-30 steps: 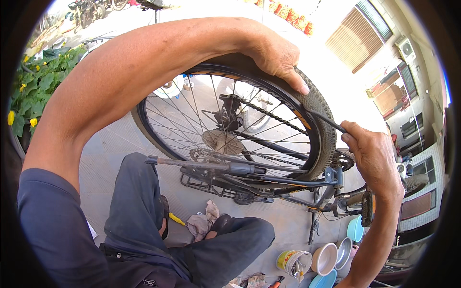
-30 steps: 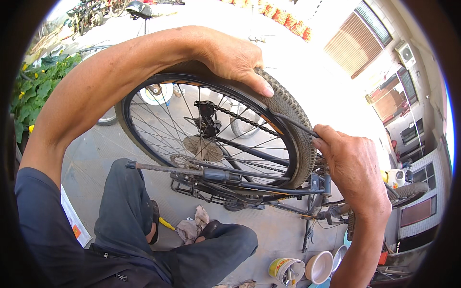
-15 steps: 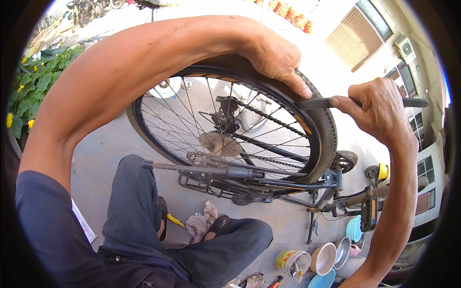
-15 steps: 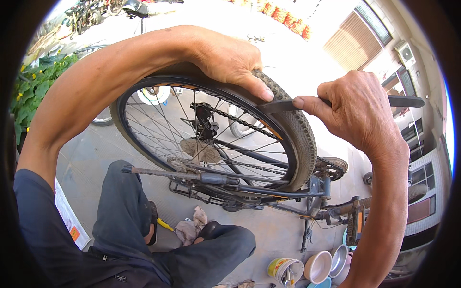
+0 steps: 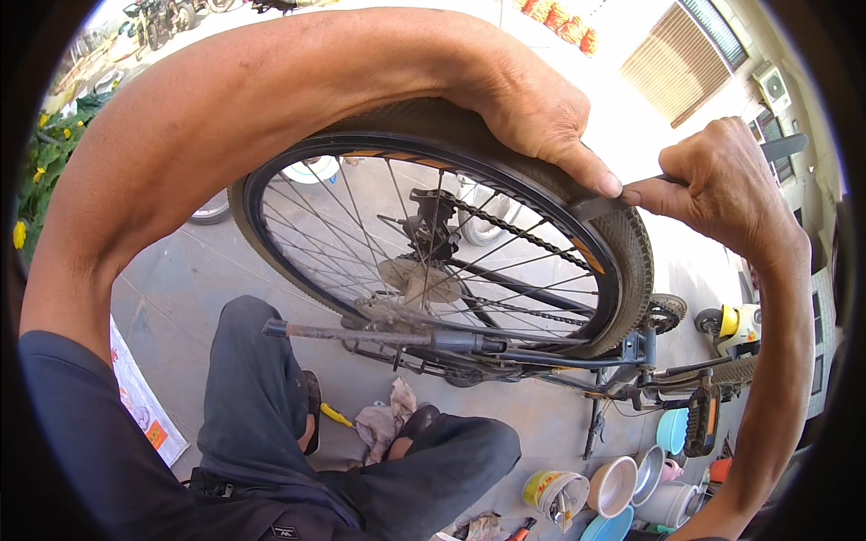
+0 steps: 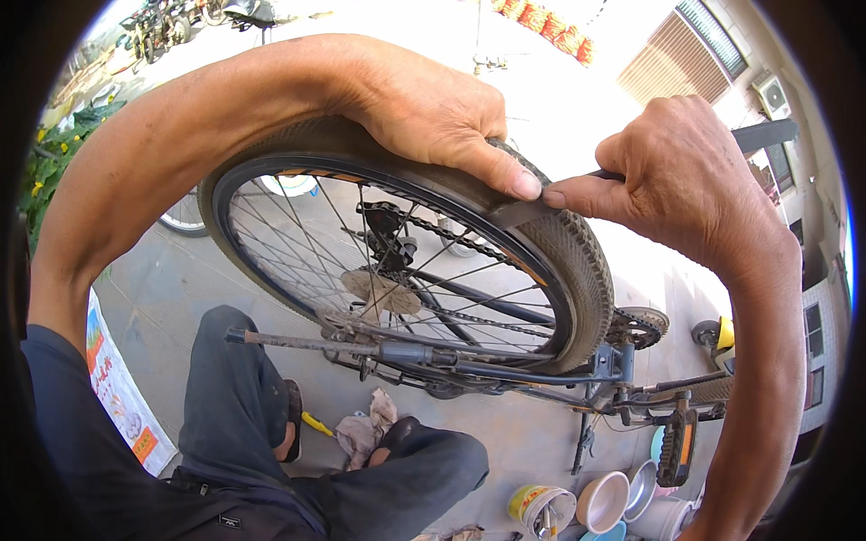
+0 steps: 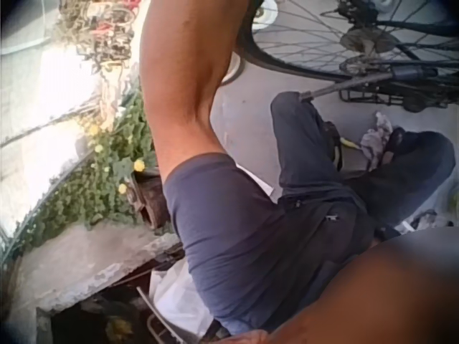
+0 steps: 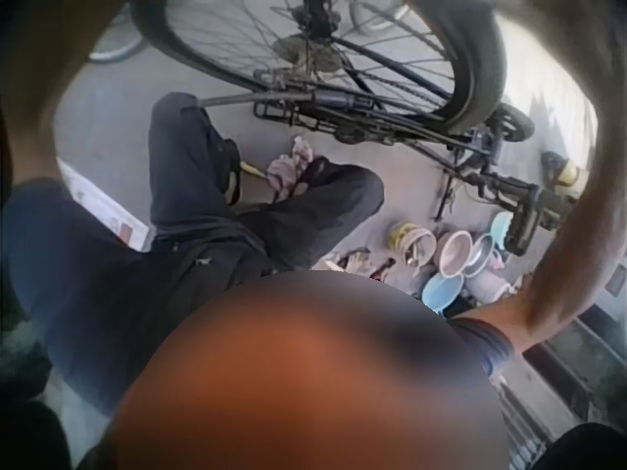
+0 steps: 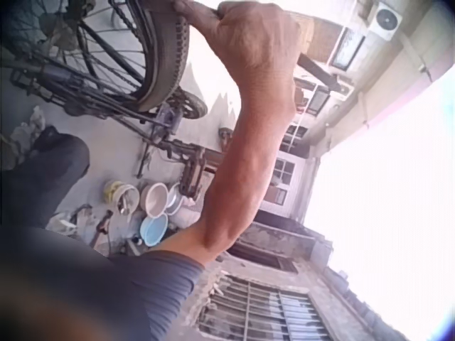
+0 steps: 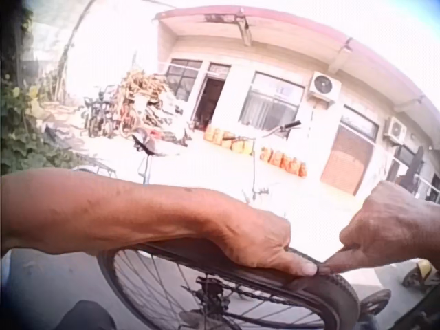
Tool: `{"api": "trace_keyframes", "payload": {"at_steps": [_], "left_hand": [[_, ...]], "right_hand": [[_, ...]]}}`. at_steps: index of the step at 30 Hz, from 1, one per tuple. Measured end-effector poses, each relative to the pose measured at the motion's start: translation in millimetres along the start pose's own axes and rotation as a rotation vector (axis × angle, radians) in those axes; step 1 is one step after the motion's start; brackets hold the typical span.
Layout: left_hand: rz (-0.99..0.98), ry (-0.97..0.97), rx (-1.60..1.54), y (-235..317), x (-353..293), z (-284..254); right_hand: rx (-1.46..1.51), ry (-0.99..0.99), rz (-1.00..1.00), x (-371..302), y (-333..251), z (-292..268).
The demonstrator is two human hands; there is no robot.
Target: The person uses a tire lever to pry the tire bead off the bicycle rim. They repeatedly insert the lever between the tire and the rim, lifting the bead to loosen the tire from the wheel.
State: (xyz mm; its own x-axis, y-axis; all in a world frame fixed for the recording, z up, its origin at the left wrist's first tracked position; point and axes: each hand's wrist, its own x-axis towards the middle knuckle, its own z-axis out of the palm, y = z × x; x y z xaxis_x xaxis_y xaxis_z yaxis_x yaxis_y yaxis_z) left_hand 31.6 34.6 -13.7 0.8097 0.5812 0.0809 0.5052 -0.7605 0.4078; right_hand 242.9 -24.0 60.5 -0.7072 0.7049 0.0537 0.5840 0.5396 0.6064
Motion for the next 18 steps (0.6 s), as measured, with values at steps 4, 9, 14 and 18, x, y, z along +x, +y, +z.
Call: {"api": "trace_keyframes", "payload": {"at_steps": [4,9,14,18], "left_hand": [[-0.016,0.004,0.039,6.6,-2.6,-2.3],[-0.011,0.055,0.05,3.9,-10.8,-2.7],[0.089,0.121,0.012,2.8,-0.4,8.4],[0.061,0.131,0.084,13.2,-5.7,3.8]], "right_hand": [[-0.073,0.098,-0.049,1.7,-3.9,-4.9],[-0.147,0.039,0.193,-19.1,-44.3,-16.2],[-0.279,-0.027,0.384,-43.4,-81.0,-12.4],[-0.251,0.12,0.468,-67.9,-120.0,-14.5]]}}
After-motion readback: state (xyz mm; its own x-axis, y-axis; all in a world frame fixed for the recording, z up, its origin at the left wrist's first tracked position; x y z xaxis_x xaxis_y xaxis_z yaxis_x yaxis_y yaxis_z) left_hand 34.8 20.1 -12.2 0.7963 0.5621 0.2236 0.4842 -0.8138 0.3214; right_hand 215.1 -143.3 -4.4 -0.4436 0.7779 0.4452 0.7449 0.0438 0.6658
